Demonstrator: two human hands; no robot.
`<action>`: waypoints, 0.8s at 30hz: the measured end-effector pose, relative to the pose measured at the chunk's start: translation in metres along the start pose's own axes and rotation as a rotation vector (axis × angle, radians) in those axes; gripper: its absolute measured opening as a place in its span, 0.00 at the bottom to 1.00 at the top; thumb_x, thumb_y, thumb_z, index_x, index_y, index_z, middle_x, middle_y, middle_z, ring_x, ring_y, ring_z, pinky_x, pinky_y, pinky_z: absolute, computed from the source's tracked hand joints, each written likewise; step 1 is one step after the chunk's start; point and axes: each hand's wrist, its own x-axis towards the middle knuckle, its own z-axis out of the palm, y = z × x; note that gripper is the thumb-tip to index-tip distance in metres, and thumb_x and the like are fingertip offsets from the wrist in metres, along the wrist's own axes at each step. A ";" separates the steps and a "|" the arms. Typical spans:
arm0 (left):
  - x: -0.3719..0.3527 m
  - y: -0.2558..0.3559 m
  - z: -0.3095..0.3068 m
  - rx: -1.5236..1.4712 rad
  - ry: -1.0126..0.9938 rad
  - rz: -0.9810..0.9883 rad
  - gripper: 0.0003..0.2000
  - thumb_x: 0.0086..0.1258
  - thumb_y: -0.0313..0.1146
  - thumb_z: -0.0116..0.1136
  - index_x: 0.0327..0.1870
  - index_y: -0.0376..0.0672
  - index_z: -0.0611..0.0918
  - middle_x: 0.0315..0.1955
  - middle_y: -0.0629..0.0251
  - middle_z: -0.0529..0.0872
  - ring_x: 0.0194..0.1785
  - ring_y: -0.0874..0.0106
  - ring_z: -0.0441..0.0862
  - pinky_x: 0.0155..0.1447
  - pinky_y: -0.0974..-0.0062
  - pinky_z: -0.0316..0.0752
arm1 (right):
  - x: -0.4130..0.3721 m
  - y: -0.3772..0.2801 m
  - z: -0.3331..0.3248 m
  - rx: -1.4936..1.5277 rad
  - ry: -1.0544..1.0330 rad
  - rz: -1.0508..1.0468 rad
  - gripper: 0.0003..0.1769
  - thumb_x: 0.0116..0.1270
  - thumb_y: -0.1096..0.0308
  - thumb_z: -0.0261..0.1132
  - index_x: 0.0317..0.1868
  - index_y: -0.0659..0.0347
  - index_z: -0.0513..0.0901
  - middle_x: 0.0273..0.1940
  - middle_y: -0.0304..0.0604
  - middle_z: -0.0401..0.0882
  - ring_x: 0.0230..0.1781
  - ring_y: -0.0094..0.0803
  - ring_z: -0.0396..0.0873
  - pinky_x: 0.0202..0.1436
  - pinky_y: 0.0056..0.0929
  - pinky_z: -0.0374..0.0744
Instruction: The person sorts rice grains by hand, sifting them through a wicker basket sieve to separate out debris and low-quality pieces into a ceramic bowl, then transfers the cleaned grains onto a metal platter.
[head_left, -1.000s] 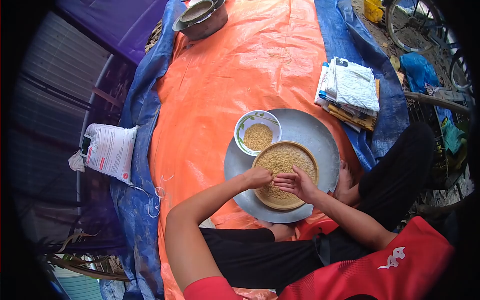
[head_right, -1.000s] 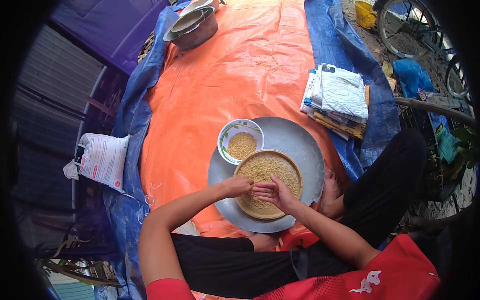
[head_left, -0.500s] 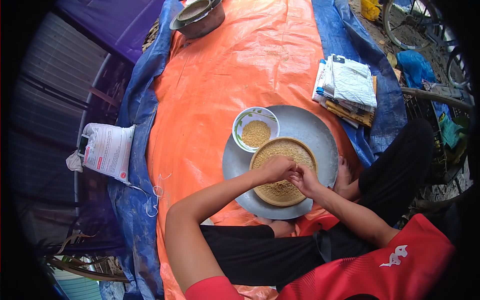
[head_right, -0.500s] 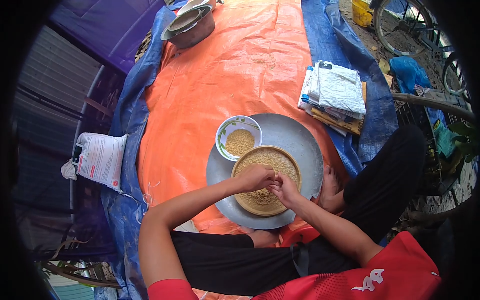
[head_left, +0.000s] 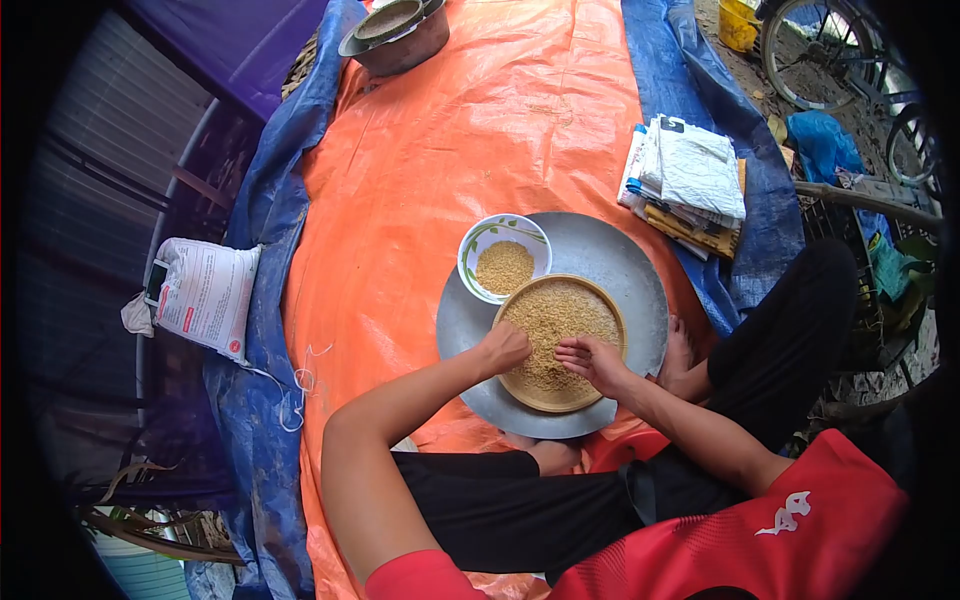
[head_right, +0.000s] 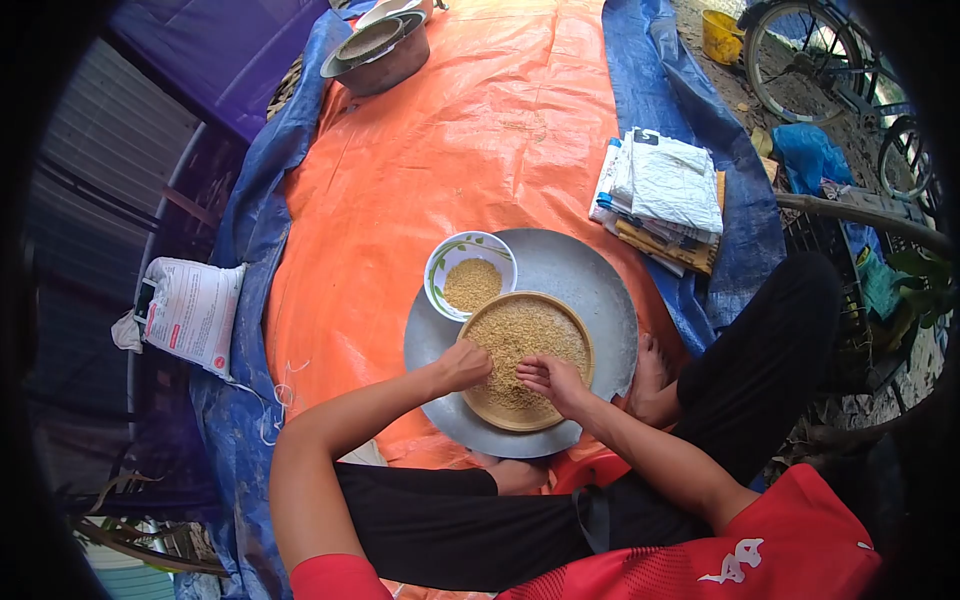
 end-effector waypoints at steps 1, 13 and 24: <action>0.000 0.001 0.003 0.026 0.003 0.011 0.07 0.58 0.32 0.57 0.24 0.45 0.86 0.24 0.61 0.86 0.31 0.65 0.86 0.31 0.67 0.77 | -0.001 0.000 0.001 -0.015 -0.003 0.001 0.20 0.75 0.61 0.49 0.53 0.69 0.75 0.50 0.52 0.81 0.52 0.37 0.81 0.56 0.30 0.80; 0.005 -0.006 -0.017 -0.159 -0.082 -0.014 0.08 0.56 0.35 0.57 0.24 0.44 0.86 0.25 0.56 0.86 0.32 0.58 0.85 0.35 0.61 0.78 | 0.006 0.007 -0.003 -0.040 -0.045 0.023 0.19 0.75 0.60 0.50 0.53 0.69 0.75 0.50 0.52 0.81 0.50 0.36 0.82 0.55 0.30 0.81; 0.030 0.021 -0.060 -0.620 0.159 -0.042 0.13 0.62 0.41 0.56 0.26 0.39 0.82 0.25 0.53 0.83 0.32 0.51 0.82 0.37 0.56 0.76 | 0.012 0.008 -0.012 0.118 0.031 0.070 0.20 0.77 0.57 0.45 0.48 0.66 0.76 0.43 0.48 0.80 0.45 0.35 0.80 0.56 0.30 0.78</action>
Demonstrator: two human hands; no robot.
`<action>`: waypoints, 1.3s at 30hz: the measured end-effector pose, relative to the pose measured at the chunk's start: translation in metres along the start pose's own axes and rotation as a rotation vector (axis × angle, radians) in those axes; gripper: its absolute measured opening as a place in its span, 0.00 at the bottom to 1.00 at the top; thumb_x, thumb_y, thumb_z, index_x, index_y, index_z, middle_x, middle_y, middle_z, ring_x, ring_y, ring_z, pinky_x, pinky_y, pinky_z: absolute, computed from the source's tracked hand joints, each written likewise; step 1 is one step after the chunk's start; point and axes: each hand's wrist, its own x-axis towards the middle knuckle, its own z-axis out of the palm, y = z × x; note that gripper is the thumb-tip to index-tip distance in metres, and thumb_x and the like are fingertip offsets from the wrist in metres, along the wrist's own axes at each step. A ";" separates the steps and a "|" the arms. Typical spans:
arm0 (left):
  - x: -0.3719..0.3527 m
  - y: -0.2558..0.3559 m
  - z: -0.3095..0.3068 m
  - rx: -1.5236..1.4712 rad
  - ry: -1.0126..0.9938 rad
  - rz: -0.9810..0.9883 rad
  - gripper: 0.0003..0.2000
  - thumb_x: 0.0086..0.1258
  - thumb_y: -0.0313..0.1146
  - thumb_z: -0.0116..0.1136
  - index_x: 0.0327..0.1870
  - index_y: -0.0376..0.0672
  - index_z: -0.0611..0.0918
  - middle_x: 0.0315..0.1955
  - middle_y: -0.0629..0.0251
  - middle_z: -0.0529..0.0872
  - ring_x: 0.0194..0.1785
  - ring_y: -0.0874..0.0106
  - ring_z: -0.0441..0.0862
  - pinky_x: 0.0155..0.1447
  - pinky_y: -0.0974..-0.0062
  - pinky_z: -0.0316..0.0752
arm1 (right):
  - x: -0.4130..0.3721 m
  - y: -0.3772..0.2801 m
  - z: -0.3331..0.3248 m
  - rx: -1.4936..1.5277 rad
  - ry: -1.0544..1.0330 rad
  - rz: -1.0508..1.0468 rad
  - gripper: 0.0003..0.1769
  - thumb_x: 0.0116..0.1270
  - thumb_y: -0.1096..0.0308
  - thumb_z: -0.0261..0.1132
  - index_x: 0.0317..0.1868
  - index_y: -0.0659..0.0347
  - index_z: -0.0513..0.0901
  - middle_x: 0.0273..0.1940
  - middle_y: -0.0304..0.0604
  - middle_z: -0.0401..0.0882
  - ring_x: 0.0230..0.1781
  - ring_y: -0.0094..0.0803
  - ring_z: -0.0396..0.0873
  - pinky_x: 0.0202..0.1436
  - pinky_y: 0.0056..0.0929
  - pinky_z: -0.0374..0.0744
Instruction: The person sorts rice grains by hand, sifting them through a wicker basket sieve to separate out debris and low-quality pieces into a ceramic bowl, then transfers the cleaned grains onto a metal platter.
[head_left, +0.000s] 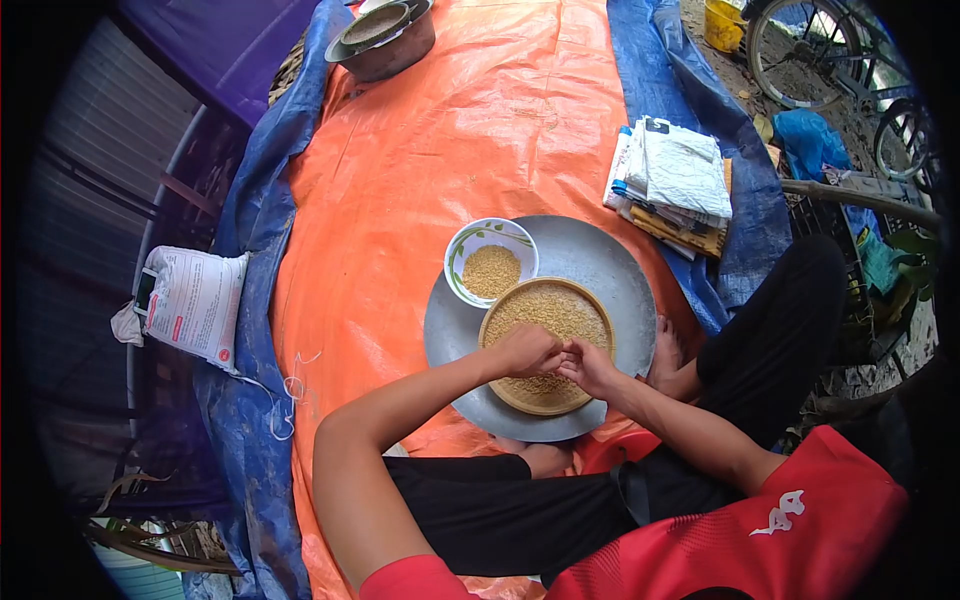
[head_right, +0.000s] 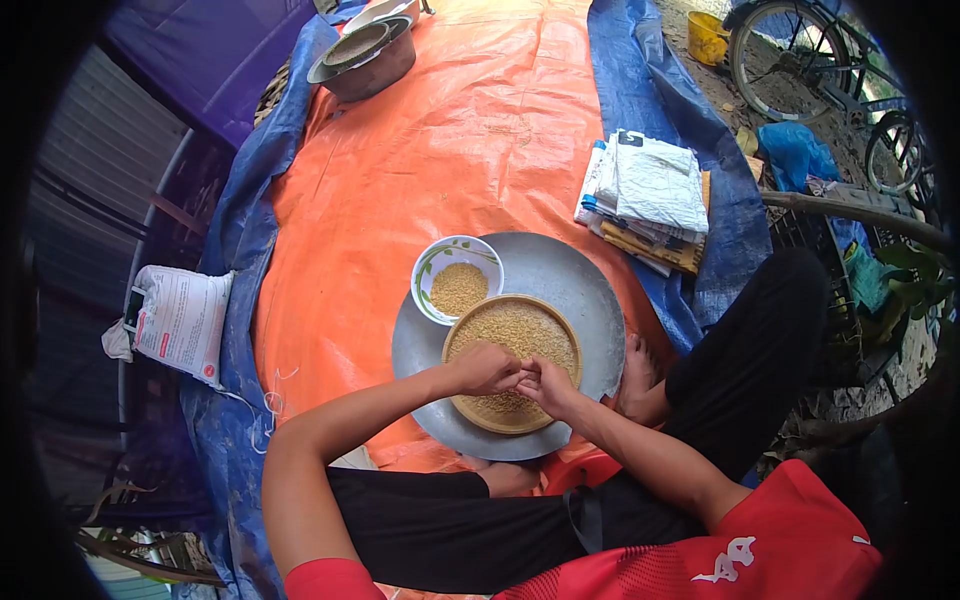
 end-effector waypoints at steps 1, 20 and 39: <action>0.000 0.003 -0.002 0.019 -0.037 -0.011 0.13 0.62 0.41 0.57 0.26 0.40 0.82 0.25 0.53 0.83 0.32 0.51 0.82 0.37 0.56 0.76 | 0.002 0.001 -0.002 0.008 -0.030 0.000 0.20 0.76 0.58 0.45 0.48 0.66 0.76 0.42 0.48 0.80 0.44 0.35 0.80 0.56 0.29 0.78; -0.099 -0.127 0.038 0.299 0.770 -0.986 0.23 0.69 0.51 0.55 0.43 0.34 0.76 0.39 0.54 0.79 0.44 0.56 0.79 0.45 0.55 0.73 | -0.012 -0.012 0.016 -0.197 -0.053 -0.088 0.24 0.75 0.53 0.47 0.35 0.65 0.80 0.32 0.47 0.83 0.31 0.33 0.84 0.39 0.26 0.82; -0.137 -0.091 0.166 -1.311 1.213 -1.296 0.29 0.73 0.52 0.53 0.56 0.28 0.71 0.46 0.50 0.81 0.44 0.59 0.82 0.50 0.59 0.79 | -0.078 -0.065 0.058 -0.136 -0.256 -0.325 0.23 0.75 0.56 0.48 0.33 0.67 0.80 0.30 0.48 0.83 0.28 0.32 0.83 0.36 0.28 0.82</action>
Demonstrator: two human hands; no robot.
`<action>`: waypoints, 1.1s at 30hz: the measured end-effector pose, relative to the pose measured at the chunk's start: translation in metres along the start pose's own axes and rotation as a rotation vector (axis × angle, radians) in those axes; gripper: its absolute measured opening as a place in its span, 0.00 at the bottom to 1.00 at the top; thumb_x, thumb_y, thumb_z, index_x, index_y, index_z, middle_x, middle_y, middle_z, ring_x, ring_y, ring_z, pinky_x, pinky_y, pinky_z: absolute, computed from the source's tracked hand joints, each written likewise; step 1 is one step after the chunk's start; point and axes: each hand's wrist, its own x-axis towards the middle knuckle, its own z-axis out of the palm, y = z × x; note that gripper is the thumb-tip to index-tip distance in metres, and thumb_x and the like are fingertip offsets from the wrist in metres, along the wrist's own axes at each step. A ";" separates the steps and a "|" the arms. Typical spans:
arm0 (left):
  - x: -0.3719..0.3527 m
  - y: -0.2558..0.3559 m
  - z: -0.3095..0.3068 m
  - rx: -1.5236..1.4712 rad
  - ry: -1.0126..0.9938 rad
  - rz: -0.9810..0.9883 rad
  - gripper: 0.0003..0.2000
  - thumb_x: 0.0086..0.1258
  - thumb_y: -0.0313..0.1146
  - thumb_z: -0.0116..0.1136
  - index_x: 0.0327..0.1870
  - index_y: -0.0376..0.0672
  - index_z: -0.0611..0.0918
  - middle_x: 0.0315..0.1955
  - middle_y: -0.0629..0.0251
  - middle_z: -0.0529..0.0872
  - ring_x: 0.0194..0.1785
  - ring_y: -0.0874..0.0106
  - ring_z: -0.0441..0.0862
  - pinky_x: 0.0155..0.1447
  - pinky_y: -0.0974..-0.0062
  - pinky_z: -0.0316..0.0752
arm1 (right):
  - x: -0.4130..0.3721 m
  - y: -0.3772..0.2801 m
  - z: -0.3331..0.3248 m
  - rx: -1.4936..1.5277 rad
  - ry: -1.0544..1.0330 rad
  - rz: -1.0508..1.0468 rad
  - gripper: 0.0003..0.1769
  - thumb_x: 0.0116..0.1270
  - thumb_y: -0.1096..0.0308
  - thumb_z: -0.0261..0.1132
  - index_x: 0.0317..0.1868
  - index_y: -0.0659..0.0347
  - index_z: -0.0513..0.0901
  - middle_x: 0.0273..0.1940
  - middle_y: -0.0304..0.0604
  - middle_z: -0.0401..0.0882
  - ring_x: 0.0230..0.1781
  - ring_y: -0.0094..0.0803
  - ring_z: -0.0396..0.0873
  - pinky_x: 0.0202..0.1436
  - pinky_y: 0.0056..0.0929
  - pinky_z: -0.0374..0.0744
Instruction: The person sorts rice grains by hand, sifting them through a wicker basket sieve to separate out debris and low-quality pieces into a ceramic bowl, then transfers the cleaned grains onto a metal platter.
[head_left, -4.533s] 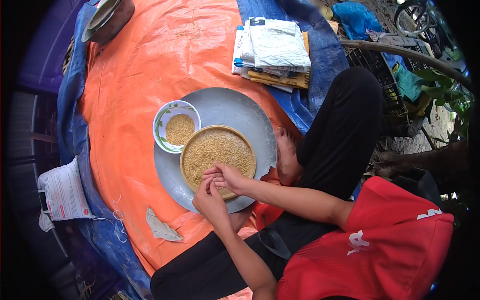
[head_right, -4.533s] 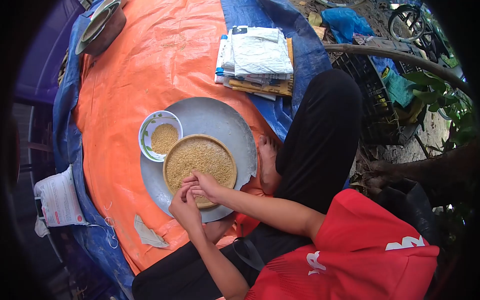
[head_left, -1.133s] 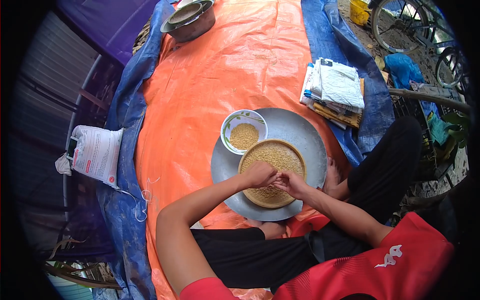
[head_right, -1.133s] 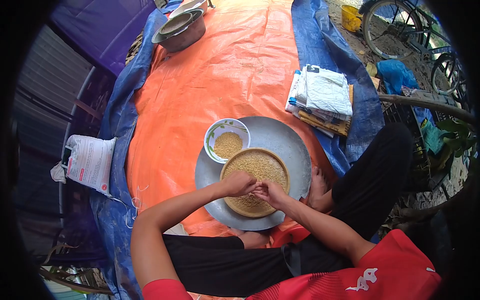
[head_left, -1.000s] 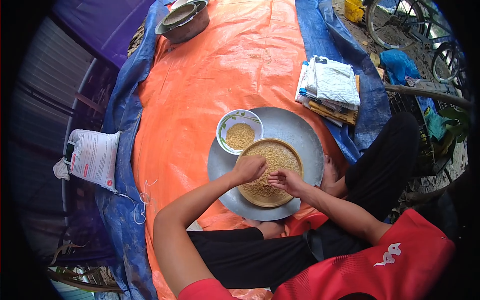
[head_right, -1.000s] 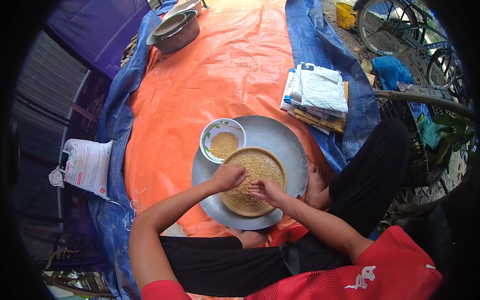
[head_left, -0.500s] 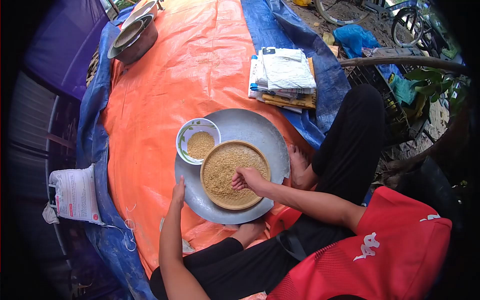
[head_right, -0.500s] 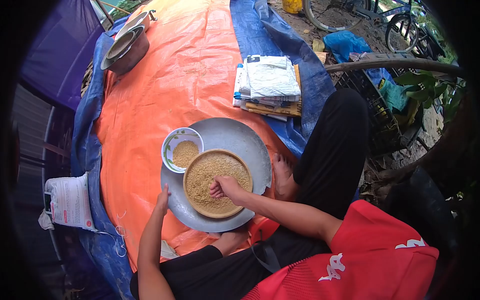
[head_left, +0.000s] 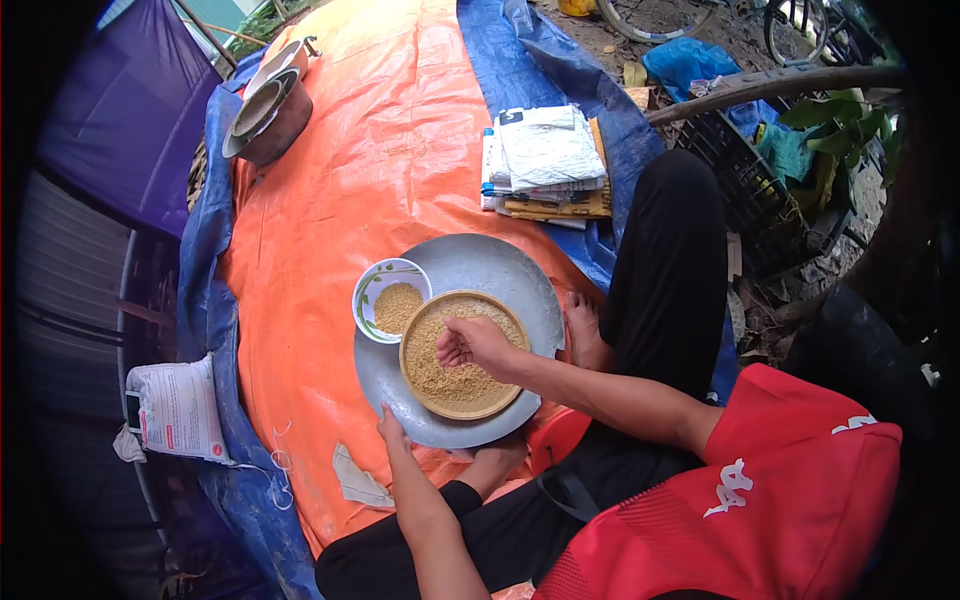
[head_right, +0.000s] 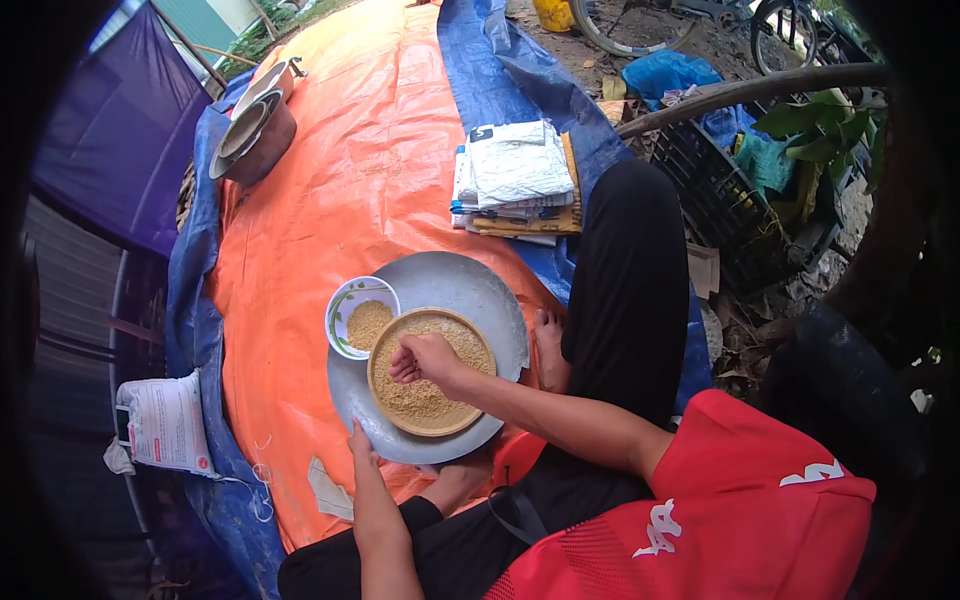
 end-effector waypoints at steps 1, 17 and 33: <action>-0.001 -0.003 -0.001 -0.009 -0.005 0.037 0.29 0.73 0.51 0.53 0.56 0.28 0.72 0.45 0.51 0.81 0.44 0.60 0.82 0.50 0.59 0.79 | -0.004 -0.002 0.001 -0.008 -0.004 -0.018 0.23 0.75 0.56 0.48 0.32 0.67 0.80 0.29 0.48 0.83 0.28 0.32 0.83 0.36 0.28 0.82; -0.006 0.021 0.013 -0.109 -0.181 0.080 0.27 0.75 0.51 0.51 0.57 0.31 0.74 0.51 0.53 0.81 0.51 0.59 0.81 0.57 0.58 0.77 | -0.025 -0.011 0.003 -0.057 -0.084 -0.043 0.24 0.74 0.55 0.51 0.29 0.65 0.82 0.26 0.46 0.83 0.24 0.31 0.83 0.29 0.26 0.82; 0.014 0.018 0.085 -0.220 -0.053 0.034 0.35 0.72 0.55 0.52 0.58 0.23 0.70 0.53 0.47 0.76 0.49 0.58 0.79 0.52 0.57 0.78 | 0.009 0.017 -0.010 -0.193 -0.051 -0.011 0.26 0.74 0.54 0.53 0.27 0.66 0.81 0.23 0.44 0.82 0.23 0.29 0.83 0.28 0.24 0.82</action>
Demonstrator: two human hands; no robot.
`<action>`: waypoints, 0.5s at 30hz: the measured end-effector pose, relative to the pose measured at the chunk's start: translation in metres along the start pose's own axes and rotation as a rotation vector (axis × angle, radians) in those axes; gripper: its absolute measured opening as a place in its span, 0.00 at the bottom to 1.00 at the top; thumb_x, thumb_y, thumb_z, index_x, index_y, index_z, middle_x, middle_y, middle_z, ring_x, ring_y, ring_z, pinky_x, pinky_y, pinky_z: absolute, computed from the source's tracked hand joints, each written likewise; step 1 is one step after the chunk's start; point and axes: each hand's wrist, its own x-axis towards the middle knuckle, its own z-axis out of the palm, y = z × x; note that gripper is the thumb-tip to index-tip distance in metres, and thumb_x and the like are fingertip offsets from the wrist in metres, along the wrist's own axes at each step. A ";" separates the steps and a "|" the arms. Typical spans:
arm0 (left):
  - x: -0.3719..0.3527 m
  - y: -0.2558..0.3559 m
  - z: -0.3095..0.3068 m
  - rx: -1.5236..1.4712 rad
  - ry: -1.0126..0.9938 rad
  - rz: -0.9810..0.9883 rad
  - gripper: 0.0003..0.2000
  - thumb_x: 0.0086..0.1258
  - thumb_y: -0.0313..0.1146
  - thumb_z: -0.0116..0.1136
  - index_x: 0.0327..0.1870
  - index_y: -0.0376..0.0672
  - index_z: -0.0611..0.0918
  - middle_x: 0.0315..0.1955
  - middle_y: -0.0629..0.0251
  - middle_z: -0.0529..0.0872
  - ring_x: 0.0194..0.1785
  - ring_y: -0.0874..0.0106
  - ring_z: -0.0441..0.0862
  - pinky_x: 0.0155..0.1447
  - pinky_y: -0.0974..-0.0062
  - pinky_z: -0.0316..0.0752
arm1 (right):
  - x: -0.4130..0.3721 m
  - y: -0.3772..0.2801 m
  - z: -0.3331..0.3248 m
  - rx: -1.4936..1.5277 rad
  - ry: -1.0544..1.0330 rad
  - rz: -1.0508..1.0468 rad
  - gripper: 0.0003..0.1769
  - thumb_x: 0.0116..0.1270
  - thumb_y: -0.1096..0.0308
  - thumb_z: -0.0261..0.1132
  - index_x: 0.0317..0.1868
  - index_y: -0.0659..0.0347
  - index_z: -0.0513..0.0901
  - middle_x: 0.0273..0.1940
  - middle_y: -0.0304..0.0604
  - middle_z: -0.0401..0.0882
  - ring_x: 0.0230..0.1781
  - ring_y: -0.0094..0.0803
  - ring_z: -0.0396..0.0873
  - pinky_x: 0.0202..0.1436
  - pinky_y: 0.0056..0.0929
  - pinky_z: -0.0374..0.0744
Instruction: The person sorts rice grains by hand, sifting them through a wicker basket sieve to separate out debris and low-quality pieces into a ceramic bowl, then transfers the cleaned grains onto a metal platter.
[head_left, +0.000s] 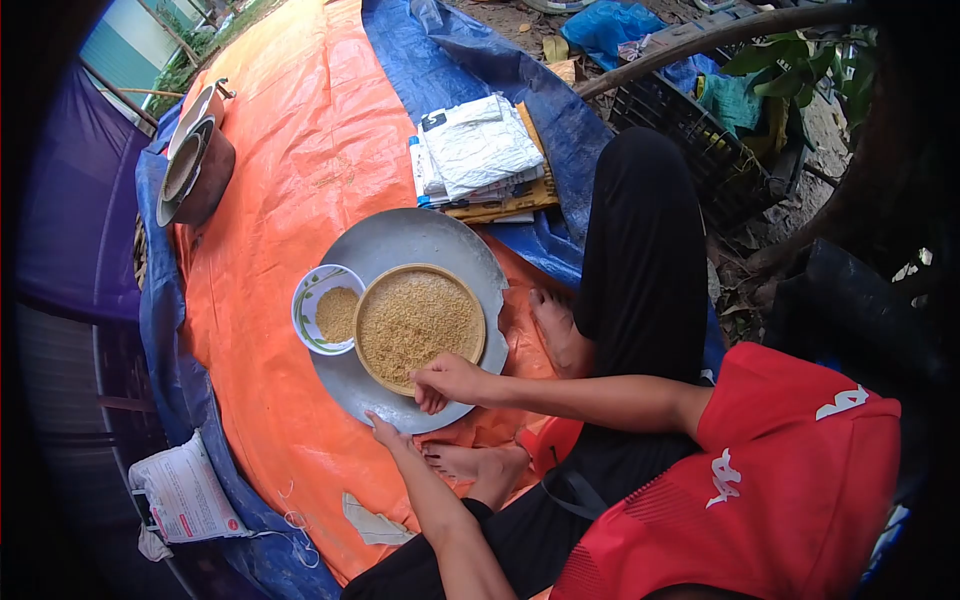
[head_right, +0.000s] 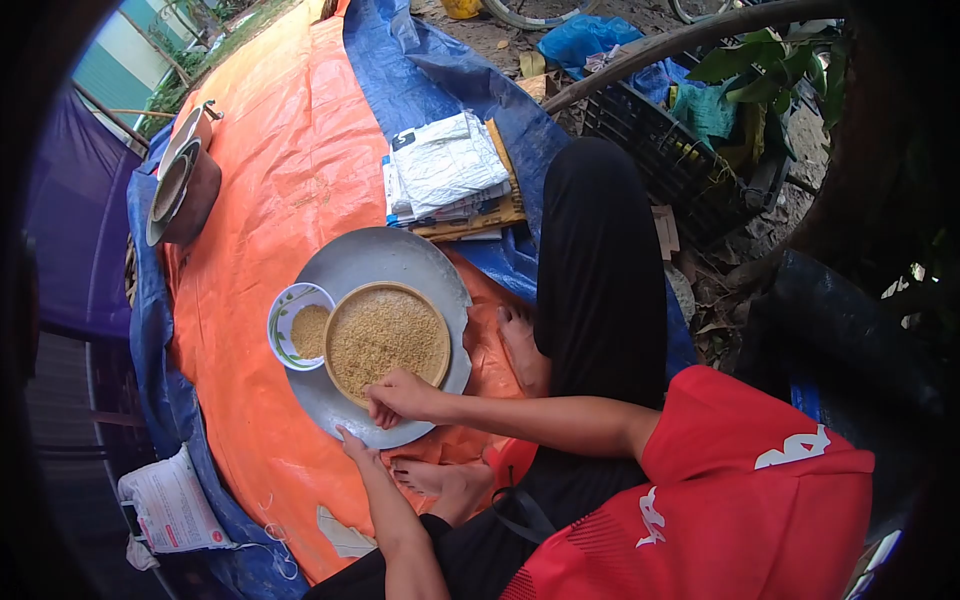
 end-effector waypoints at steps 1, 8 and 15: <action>-0.004 0.000 0.007 0.002 0.037 -0.010 0.35 0.72 0.55 0.52 0.58 0.23 0.69 0.54 0.46 0.75 0.50 0.57 0.78 0.52 0.57 0.78 | 0.000 0.001 -0.002 -0.005 0.016 0.009 0.26 0.74 0.55 0.53 0.26 0.67 0.81 0.22 0.45 0.82 0.22 0.30 0.83 0.27 0.24 0.82; 0.001 0.004 0.021 0.028 0.107 0.055 0.37 0.73 0.55 0.50 0.63 0.21 0.65 0.58 0.41 0.72 0.54 0.55 0.76 0.57 0.56 0.74 | 0.014 0.017 -0.015 -0.039 0.058 0.024 0.25 0.73 0.55 0.53 0.26 0.67 0.81 0.23 0.45 0.82 0.21 0.30 0.83 0.26 0.24 0.82; -0.009 0.015 0.028 0.553 0.365 0.227 0.27 0.73 0.50 0.50 0.52 0.28 0.79 0.46 0.43 0.83 0.50 0.54 0.78 0.52 0.60 0.74 | 0.024 0.041 -0.028 0.020 0.100 0.144 0.24 0.73 0.55 0.53 0.28 0.67 0.81 0.24 0.46 0.83 0.22 0.31 0.84 0.26 0.25 0.83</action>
